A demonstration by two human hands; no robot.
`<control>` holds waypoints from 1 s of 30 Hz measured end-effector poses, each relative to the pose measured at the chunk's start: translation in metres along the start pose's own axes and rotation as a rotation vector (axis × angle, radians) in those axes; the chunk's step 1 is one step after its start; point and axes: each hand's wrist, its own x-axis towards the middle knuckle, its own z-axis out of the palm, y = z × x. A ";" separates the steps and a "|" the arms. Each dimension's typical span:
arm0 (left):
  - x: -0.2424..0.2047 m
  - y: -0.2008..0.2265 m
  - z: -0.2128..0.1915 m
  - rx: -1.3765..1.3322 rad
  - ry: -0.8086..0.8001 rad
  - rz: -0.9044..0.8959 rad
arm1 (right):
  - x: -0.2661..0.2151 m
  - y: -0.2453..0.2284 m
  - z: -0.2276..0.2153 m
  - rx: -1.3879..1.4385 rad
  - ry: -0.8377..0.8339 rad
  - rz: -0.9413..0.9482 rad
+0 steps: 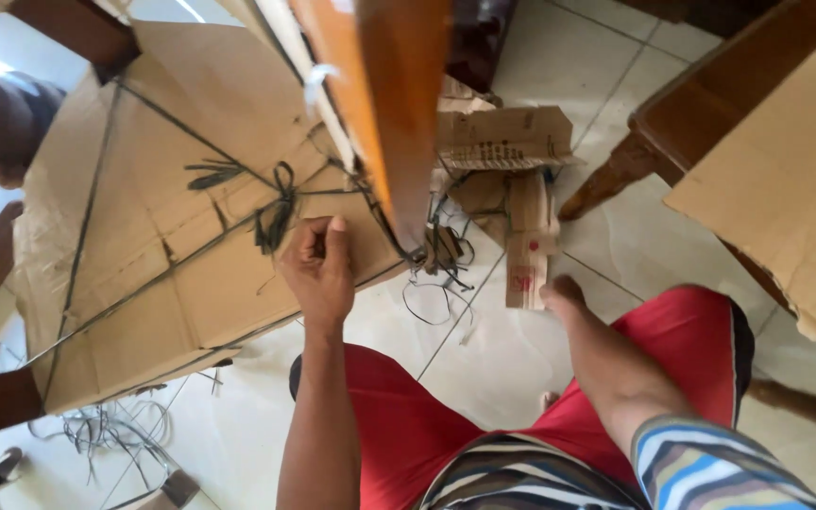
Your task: Securing cardboard protection to a wooden chair backrest using wire ties and pliers.
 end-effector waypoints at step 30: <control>-0.170 0.021 0.038 -0.196 -0.771 -0.654 | -0.341 -0.015 -0.100 0.969 -0.537 -0.585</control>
